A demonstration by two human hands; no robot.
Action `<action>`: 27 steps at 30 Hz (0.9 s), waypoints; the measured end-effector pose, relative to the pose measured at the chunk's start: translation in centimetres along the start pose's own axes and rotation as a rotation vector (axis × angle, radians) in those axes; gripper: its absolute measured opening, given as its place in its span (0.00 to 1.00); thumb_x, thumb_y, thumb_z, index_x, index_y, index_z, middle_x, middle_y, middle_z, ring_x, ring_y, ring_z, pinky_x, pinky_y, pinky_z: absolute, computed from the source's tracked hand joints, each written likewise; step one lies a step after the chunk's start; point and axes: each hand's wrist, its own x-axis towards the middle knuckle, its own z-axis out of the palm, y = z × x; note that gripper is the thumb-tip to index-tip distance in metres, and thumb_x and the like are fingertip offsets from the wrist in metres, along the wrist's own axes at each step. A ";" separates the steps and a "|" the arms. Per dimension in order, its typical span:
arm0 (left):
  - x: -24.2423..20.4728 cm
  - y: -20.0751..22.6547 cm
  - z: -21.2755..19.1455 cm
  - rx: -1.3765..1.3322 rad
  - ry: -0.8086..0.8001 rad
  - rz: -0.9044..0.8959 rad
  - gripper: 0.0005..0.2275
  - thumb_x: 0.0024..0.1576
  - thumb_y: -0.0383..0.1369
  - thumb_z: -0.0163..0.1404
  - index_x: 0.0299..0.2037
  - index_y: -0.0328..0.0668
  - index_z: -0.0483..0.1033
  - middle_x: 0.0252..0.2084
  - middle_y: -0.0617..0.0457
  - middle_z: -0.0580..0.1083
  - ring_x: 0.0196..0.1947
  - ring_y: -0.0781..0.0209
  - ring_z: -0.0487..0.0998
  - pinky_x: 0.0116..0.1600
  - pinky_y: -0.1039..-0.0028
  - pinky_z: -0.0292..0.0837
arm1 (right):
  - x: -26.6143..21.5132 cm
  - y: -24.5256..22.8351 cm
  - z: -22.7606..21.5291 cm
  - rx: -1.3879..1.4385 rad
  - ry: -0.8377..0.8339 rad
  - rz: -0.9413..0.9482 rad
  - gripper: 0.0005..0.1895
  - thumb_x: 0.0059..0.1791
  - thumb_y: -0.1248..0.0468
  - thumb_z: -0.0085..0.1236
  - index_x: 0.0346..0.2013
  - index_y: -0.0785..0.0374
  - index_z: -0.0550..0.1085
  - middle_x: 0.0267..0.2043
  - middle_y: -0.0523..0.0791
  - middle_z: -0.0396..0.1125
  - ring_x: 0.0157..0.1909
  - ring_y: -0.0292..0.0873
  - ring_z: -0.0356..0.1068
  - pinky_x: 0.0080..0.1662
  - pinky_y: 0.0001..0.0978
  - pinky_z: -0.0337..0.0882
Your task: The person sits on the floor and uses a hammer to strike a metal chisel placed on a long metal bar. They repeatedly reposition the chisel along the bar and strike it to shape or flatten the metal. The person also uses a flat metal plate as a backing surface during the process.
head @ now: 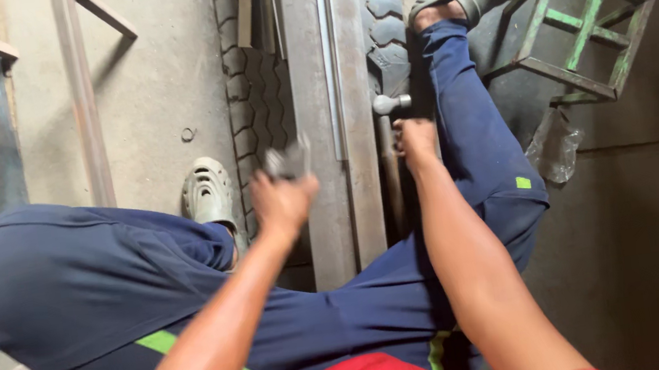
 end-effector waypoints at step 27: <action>4.6 6.9 2.1 -0.597 -0.136 -0.111 0.22 0.46 0.43 0.61 0.46 0.36 0.80 0.40 0.37 0.80 0.43 0.39 0.81 0.49 0.56 0.76 | -11.0 -14.1 -2.9 0.022 -0.169 -0.418 0.12 0.44 0.63 0.67 0.33 0.65 0.72 0.22 0.41 0.67 0.20 0.35 0.64 0.23 0.29 0.65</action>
